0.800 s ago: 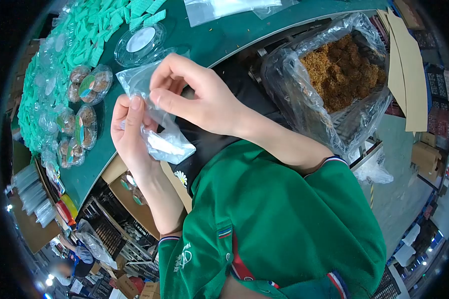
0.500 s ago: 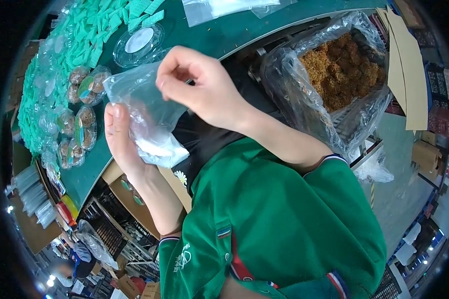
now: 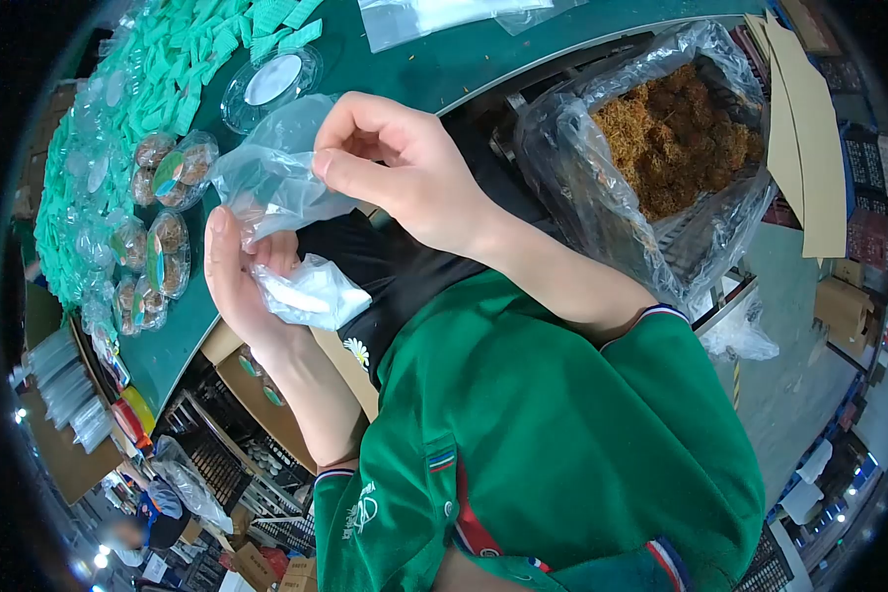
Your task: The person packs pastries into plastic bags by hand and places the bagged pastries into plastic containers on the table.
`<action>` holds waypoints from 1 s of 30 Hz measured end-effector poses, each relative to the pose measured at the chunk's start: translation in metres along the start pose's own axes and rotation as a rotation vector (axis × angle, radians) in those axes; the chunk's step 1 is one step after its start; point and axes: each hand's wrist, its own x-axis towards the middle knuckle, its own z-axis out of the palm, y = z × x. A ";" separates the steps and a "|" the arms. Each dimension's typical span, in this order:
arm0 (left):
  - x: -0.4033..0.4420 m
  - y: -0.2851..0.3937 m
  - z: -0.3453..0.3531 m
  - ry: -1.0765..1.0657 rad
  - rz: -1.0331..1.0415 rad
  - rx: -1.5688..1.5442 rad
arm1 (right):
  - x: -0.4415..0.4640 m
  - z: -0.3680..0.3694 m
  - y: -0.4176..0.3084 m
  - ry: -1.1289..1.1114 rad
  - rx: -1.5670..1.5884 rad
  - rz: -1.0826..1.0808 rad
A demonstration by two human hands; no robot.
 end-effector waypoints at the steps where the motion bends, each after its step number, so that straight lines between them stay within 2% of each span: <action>1: 0.000 0.001 0.001 -0.004 0.006 0.014 | -0.001 -0.001 0.001 0.009 -0.006 -0.014; 4: -0.001 0.001 -0.003 -0.002 -0.029 -0.109 | -0.001 -0.004 0.000 0.055 -0.020 -0.047; 7: 0.001 0.003 -0.011 -0.107 0.015 -0.168 | 0.004 -0.018 0.000 0.114 -0.076 -0.057; 9: 0.000 0.003 -0.006 -0.028 0.021 -0.038 | 0.007 -0.018 0.001 0.212 -0.325 -0.220; 11: -0.002 0.000 0.002 -0.015 0.015 0.171 | 0.002 -0.020 -0.020 0.075 -0.663 -0.592; 12: 0.001 -0.005 -0.001 -0.191 0.044 0.198 | -0.002 -0.014 -0.033 -0.050 -0.686 -0.693; 13: -0.002 -0.007 0.001 -0.201 0.023 0.254 | -0.004 -0.007 -0.039 -0.147 -0.656 -0.677; 15: -0.008 -0.007 0.016 -0.233 -0.023 0.294 | -0.010 -0.005 -0.020 -0.153 -0.575 -0.500; 16: -0.008 -0.007 0.019 -0.234 0.022 0.389 | -0.017 0.000 -0.009 -0.065 -0.371 -0.251; 17: -0.008 -0.007 0.022 -0.237 0.072 0.482 | -0.019 -0.005 -0.002 -0.084 -0.249 -0.089; 19: -0.011 -0.010 0.024 -0.284 0.135 0.656 | -0.019 -0.011 0.013 -0.131 -0.146 0.109; 20: -0.012 -0.012 0.023 -0.330 0.153 0.736 | -0.016 -0.009 0.017 -0.129 -0.419 0.094; 22: -0.017 -0.023 0.032 -0.448 0.272 0.861 | -0.014 -0.015 0.024 -0.354 -0.803 -0.016; 25: -0.025 -0.040 0.047 -0.700 0.399 1.136 | 0.004 -0.041 0.054 -0.511 -0.769 0.029; 26: -0.024 -0.046 0.052 -0.727 0.444 1.125 | 0.011 -0.048 0.063 -0.477 -0.403 0.150; 28: -0.025 -0.057 0.059 -0.768 0.292 1.053 | 0.022 -0.052 0.049 -0.396 0.350 0.353; 29: -0.026 -0.061 0.062 -0.782 0.218 1.024 | 0.010 -0.070 0.036 -0.283 0.231 0.293; 30: -0.026 -0.064 0.063 -0.842 0.162 1.023 | 0.000 -0.086 0.017 -0.098 0.112 0.103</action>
